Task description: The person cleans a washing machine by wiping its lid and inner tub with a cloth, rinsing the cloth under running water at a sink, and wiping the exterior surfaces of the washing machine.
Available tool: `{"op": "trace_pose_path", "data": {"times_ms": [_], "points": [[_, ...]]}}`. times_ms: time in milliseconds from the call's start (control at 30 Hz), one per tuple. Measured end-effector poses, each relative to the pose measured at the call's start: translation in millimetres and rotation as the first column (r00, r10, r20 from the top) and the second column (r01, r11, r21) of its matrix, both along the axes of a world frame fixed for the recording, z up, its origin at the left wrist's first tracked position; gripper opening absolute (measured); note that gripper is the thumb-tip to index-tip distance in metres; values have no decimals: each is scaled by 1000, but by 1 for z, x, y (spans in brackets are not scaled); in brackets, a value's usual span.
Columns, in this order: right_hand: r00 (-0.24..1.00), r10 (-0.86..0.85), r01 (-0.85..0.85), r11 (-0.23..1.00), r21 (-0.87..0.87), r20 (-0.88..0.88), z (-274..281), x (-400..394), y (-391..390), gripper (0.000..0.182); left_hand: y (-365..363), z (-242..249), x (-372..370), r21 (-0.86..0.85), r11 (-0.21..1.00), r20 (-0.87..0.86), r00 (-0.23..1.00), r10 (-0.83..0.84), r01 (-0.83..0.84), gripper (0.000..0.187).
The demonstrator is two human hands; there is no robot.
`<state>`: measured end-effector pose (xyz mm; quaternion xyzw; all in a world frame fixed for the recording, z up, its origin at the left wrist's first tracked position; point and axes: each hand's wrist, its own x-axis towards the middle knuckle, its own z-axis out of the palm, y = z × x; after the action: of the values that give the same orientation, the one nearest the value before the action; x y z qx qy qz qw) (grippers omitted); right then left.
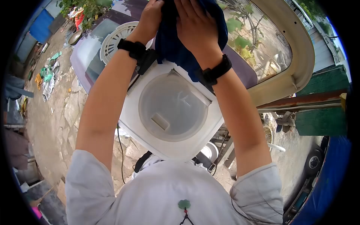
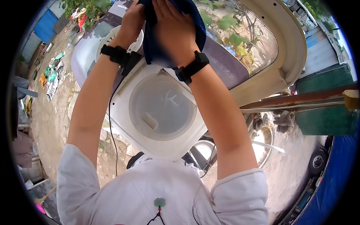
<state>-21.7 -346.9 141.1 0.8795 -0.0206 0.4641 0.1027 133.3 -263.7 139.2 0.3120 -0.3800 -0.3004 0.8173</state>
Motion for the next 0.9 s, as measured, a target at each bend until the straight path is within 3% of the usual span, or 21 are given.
{"op": "trace_pose_path", "data": {"times_ms": [33, 133, 200, 233, 267, 367, 400, 467, 500, 600, 633, 700, 733, 800, 833, 900], "points": [[995, 59, -47, 989, 139, -81, 4, -7, 4, 53, -2, -7, 2, 51, 997, 98, 994, 58, -63, 53], [928, 294, -137, 841, 523, -230, 23, -16, 13, 48, 3, -36, -11, 230, 911, 282, 919, 274, -342, 34], [988, 136, -113, 964, 241, -79, -48, 21, -4, 54, 10, -55, 0, 339, 883, 367, 910, 193, -324, 35], [991, 129, -119, 971, 207, -33, -57, 27, -3, 45, 16, -66, 7, 394, 862, 404, 902, 149, -319, 35], [993, 121, -122, 977, 173, 13, -66, 32, -2, 36, 21, -76, 14, 422, 751, 669, 734, 121, -508, 33], [999, 36, -41, 984, 172, 31, -79, 29, 12, 25, 32, -100, 8, 225, 705, 894, 430, 125, -673, 32], [998, 49, -41, 973, 229, -32, -76, 24, 19, 27, 33, -111, 9, 197, 718, 900, 414, 138, -667, 31], [971, 94, -6, 929, 370, -222, -62, 6, 35, 39, 32, -104, 4, 300, 682, 851, 510, 126, -667, 31], [961, 121, -16, 922, 386, -249, -73, 4, 34, 39, 33, -100, 1, 351, 664, 821, 558, 122, -661, 31], [956, 174, -84, 934, 347, -235, -144, 7, 15, 24, 42, -89, -3, 389, 612, 859, 511, 29, -689, 32], [946, 181, -83, 936, 341, -267, -144, 4, 14, 20, 50, -82, -8, 418, 600, 855, 518, -7, -682, 31], [834, 181, 64, 906, 419, -521, -138, -28, 26, 23, 72, -71, -21, 480, 571, 843, 531, -90, -666, 31], [770, 207, 88, 903, 421, -604, -129, -40, 30, 25, 81, -65, -26, 606, 497, 788, 553, -270, -621, 35], [615, 259, 134, 896, 423, -744, -106, -57, 34, 29, 93, -66, -52, 360, 661, 812, 570, 126, -658, 42], [634, 243, 153, 891, 427, -734, -92, -58, 32, 32, 93, -66, -60, 220, 699, 761, 568, 313, -680, 47], [655, 215, 188, 882, 431, -724, -71, -57, 24, 39, 83, -53, -67, 52, 660, 841, 389, 376, -749, 56]]}}
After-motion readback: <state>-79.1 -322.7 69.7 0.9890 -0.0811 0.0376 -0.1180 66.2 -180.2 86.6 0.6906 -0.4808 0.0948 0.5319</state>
